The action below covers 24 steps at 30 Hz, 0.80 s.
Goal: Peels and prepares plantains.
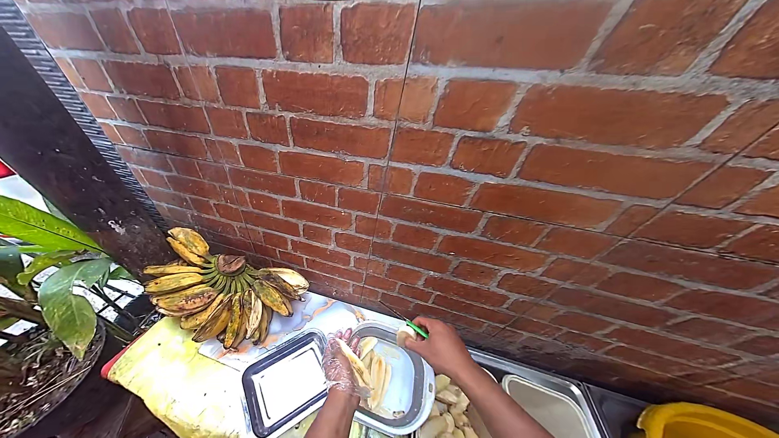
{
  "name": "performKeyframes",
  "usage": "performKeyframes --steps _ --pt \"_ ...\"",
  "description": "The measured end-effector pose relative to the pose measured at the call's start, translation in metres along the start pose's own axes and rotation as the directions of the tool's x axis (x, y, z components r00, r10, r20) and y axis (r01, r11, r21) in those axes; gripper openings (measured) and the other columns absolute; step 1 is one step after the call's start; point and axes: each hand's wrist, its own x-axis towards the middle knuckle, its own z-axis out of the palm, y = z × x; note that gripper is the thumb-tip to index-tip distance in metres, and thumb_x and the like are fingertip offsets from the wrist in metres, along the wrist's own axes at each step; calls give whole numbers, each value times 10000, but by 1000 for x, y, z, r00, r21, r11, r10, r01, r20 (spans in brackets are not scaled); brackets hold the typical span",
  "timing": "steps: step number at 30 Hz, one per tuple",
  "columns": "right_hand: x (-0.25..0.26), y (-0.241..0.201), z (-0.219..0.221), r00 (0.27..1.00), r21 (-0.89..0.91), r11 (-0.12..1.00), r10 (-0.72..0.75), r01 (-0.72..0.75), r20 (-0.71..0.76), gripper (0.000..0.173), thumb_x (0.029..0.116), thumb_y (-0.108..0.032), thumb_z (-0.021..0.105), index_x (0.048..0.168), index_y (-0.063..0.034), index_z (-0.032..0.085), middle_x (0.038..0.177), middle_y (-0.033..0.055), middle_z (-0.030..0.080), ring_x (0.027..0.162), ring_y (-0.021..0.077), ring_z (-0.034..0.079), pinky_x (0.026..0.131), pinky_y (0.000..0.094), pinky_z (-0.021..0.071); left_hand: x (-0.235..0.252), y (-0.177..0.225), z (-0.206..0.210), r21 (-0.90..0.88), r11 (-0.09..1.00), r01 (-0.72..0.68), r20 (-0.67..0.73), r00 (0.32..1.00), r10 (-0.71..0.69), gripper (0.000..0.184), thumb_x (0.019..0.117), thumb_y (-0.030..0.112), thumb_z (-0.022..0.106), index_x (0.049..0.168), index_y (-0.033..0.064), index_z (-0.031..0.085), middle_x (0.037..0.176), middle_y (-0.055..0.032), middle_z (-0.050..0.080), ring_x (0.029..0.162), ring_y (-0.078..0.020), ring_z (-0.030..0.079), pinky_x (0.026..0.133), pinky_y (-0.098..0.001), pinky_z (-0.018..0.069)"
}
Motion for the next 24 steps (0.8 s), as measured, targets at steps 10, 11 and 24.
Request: performKeyframes --steps 10,11,24 --pt "6 46 47 991 177 981 98 -81 -91 326 837 -314 763 1080 -102 718 848 42 695 771 193 667 752 461 567 13 4 -20 -72 986 153 118 983 -144 377 1119 147 384 1453 -25 421 1326 -219 632 1119 -267 687 932 -388 574" --pt "4 49 52 989 184 979 107 -88 -97 322 833 -314 764 1074 -105 715 837 38 694 758 187 666 741 455 566 11 5 -21 -57 980 190 137 974 -181 370 1110 124 392 1455 -8 416 1320 -209 634 1108 -266 688 910 -406 581" --pt "-21 64 62 992 260 958 103 -119 72 416 806 -345 825 1124 -99 717 855 50 704 763 199 673 764 460 579 -12 -3 -34 303 903 306 306 866 -396 721 904 -115 597 1533 38 280 1235 -230 649 1048 -294 694 887 -445 591"
